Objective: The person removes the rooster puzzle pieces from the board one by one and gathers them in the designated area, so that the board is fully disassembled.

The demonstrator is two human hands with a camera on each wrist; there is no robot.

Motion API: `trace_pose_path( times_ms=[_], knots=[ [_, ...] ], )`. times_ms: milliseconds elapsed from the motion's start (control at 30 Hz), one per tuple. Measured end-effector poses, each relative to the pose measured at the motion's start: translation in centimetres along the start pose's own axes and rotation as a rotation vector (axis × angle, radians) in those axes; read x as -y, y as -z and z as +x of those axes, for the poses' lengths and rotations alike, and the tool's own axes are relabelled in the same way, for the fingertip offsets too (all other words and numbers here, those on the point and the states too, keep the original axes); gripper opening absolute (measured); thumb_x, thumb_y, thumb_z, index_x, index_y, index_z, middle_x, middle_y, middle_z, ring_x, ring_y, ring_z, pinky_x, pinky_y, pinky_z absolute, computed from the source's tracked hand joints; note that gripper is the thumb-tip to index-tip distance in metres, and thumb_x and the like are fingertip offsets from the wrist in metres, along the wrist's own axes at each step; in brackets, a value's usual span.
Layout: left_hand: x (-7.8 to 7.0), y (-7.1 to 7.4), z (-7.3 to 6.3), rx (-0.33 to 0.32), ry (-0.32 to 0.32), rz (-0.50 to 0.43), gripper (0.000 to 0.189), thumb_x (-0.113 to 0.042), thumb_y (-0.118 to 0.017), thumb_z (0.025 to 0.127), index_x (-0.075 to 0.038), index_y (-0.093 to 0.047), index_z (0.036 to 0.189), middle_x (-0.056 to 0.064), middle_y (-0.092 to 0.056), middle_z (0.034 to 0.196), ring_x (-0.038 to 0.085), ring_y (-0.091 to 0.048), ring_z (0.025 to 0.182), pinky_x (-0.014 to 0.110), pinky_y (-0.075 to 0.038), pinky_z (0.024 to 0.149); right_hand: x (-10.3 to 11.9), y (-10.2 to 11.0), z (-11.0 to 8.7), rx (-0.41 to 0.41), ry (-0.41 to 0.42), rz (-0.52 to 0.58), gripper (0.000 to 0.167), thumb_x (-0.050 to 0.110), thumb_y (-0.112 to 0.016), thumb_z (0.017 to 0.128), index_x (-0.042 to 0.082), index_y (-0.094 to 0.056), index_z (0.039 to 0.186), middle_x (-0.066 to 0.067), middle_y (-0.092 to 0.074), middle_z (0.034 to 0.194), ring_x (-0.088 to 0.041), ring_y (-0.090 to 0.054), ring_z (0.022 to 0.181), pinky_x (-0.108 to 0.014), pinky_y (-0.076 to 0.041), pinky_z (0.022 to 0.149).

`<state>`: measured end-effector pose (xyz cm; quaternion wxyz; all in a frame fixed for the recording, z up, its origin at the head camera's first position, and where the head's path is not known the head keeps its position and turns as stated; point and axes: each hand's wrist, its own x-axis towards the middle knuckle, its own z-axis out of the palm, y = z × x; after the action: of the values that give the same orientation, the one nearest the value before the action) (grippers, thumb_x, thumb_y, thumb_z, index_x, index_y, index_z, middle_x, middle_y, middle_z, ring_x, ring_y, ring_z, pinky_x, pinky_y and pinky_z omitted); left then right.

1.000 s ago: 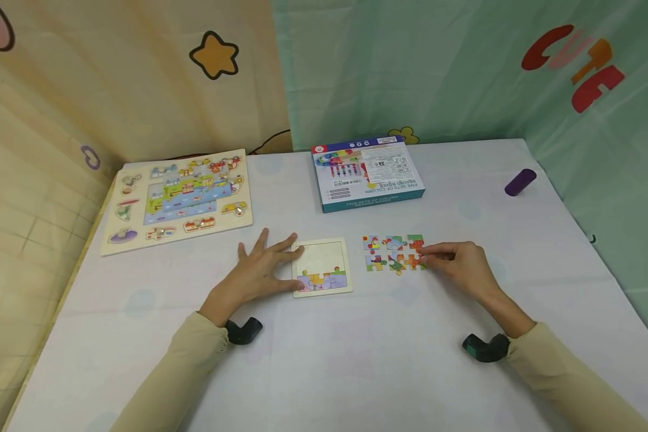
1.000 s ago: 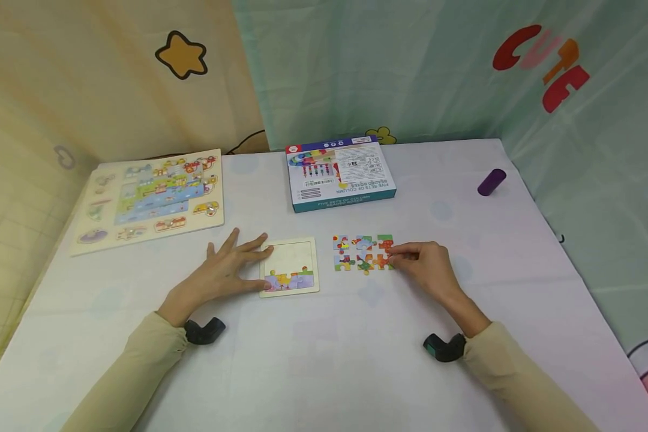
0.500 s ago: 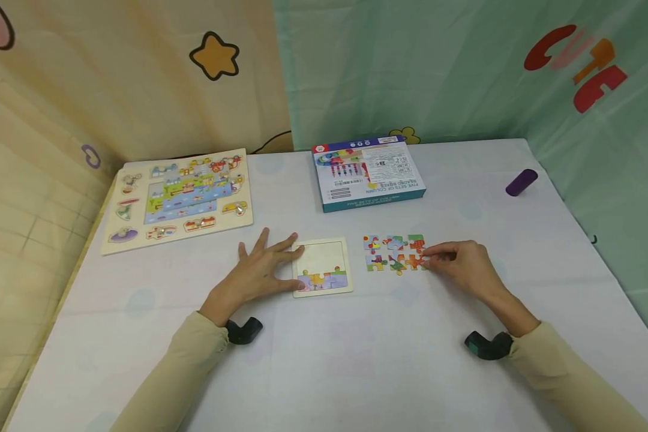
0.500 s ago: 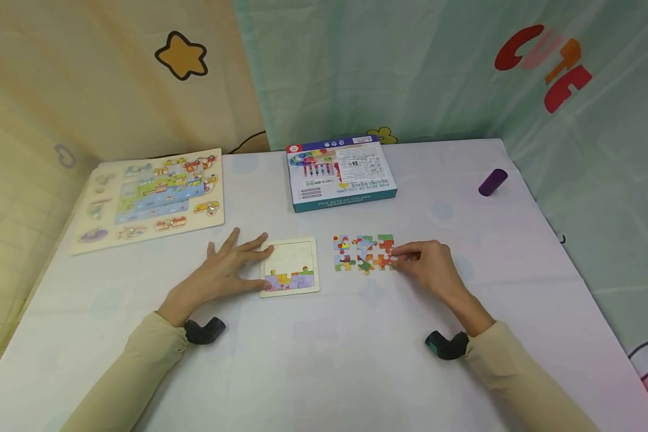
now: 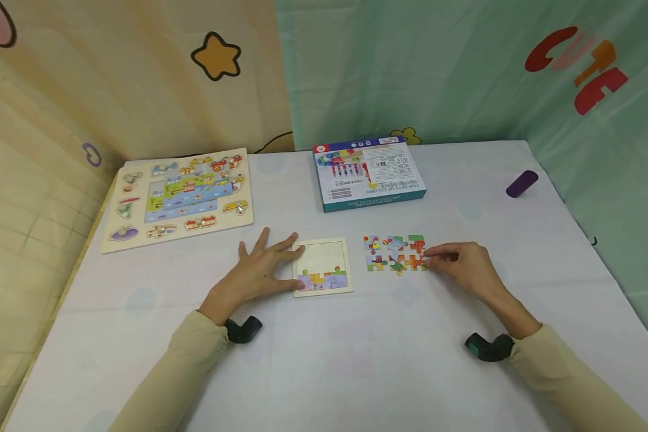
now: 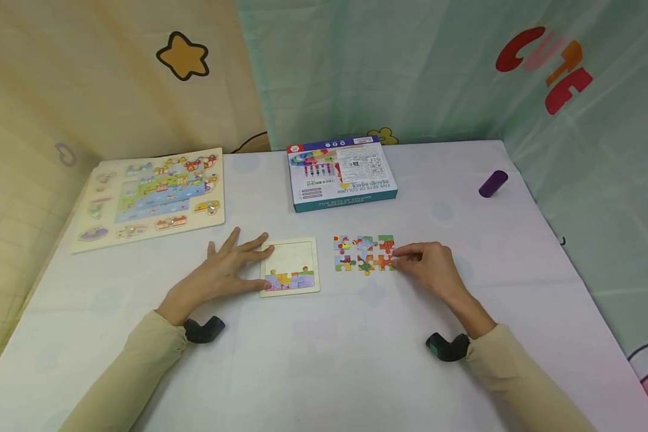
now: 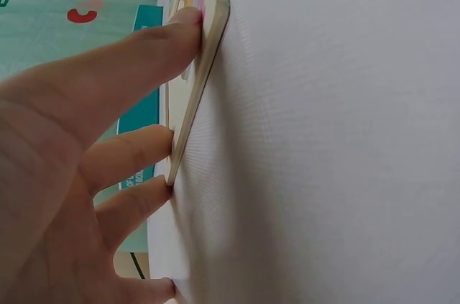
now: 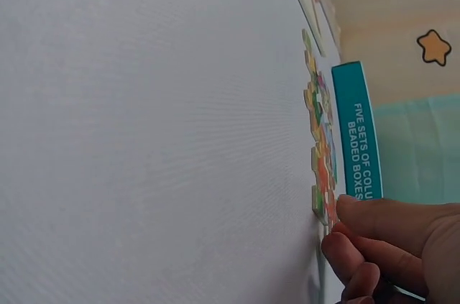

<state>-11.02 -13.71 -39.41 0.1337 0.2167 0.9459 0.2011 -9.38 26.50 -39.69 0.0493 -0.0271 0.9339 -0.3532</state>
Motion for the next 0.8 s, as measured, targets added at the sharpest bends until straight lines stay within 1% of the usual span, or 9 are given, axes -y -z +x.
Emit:
trace_pose_path(
  times_ms=[133, 200, 300, 400, 567, 700, 800],
  knots=[
    [0.1, 0.1, -0.1, 0.023, -0.001, 0.010, 0.082, -0.050, -0.082, 0.075, -0.022, -0.051, 0.145, -0.001, -0.030, 0.159, 0.049, -0.001, 0.146, 0.082, 0.000, 0.099, 0.5, 0.0, 0.1, -0.059, 0.017, -0.016, 0.016, 0.014, -0.073, 0.088, 0.004, -0.077, 0.100, -0.005, -0.067, 0.077, -0.019, -0.051, 0.070, -0.023, -0.039, 0.054],
    [0.2, 0.2, -0.1, 0.034, -0.005, 0.014, 0.084, -0.052, -0.082, 0.073, -0.022, -0.050, 0.145, -0.001, -0.029, 0.160, 0.049, -0.001, 0.146, 0.082, 0.000, 0.099, 1.1, -0.1, 0.2, -0.085, 0.029, -0.015, 0.016, 0.014, -0.073, 0.088, 0.004, -0.077, 0.100, -0.005, -0.063, 0.075, -0.020, -0.049, 0.069, -0.023, -0.038, 0.052],
    [0.2, 0.4, -0.1, 0.050, -0.011, 0.016, 0.089, -0.054, -0.083, 0.071, -0.022, -0.049, 0.146, 0.000, -0.027, 0.160, 0.050, 0.000, 0.146, 0.083, 0.000, 0.098, 2.2, -0.6, 0.5, -0.084, 0.058, 0.000, 0.017, 0.013, -0.074, 0.088, 0.003, -0.077, 0.102, -0.006, -0.062, 0.075, -0.020, -0.048, 0.068, -0.024, -0.035, 0.051],
    [0.1, 0.6, -0.2, 0.065, -0.016, 0.024, 0.092, -0.056, -0.084, 0.069, -0.021, -0.048, 0.146, 0.001, -0.026, 0.161, 0.051, 0.001, 0.145, 0.083, -0.001, 0.097, 3.6, -1.7, 0.9, -0.043, 0.112, 0.023, 0.017, 0.012, -0.074, 0.087, 0.003, -0.077, 0.101, -0.004, -0.064, 0.076, -0.019, -0.049, 0.066, -0.024, -0.035, 0.050],
    [0.0, 0.7, -0.1, 0.081, -0.014, 0.032, 0.094, -0.058, -0.083, 0.068, -0.022, -0.047, 0.147, 0.000, -0.024, 0.161, 0.050, 0.002, 0.145, 0.083, -0.001, 0.098, 6.3, -4.7, 1.3, 0.036, 0.214, 0.029, 0.017, 0.009, -0.078, 0.083, 0.005, -0.078, 0.099, 0.002, -0.064, 0.075, -0.014, -0.050, 0.064, -0.024, -0.039, 0.055],
    [0.0, 0.7, -0.1, 0.087, -0.010, 0.037, 0.094, -0.058, -0.082, 0.069, -0.022, -0.046, 0.148, 0.000, -0.024, 0.162, 0.050, 0.002, 0.145, 0.083, -0.001, 0.098, 8.8, -7.2, 1.6, 0.124, 0.267, 0.030, 0.021, 0.010, -0.078, 0.083, 0.006, -0.077, 0.103, 0.005, -0.063, 0.076, -0.012, -0.050, 0.065, -0.024, -0.041, 0.058],
    [0.0, 0.7, 0.0, 0.092, -0.003, 0.045, 0.094, -0.059, -0.082, 0.069, -0.023, -0.046, 0.148, -0.001, -0.023, 0.162, 0.050, 0.002, 0.146, 0.083, -0.001, 0.098, 10.6, -8.7, 1.8, 0.186, 0.323, 0.039, 0.022, 0.011, -0.077, 0.084, 0.005, -0.076, 0.105, 0.006, -0.062, 0.076, -0.011, -0.049, 0.065, -0.024, -0.041, 0.058]
  ],
)
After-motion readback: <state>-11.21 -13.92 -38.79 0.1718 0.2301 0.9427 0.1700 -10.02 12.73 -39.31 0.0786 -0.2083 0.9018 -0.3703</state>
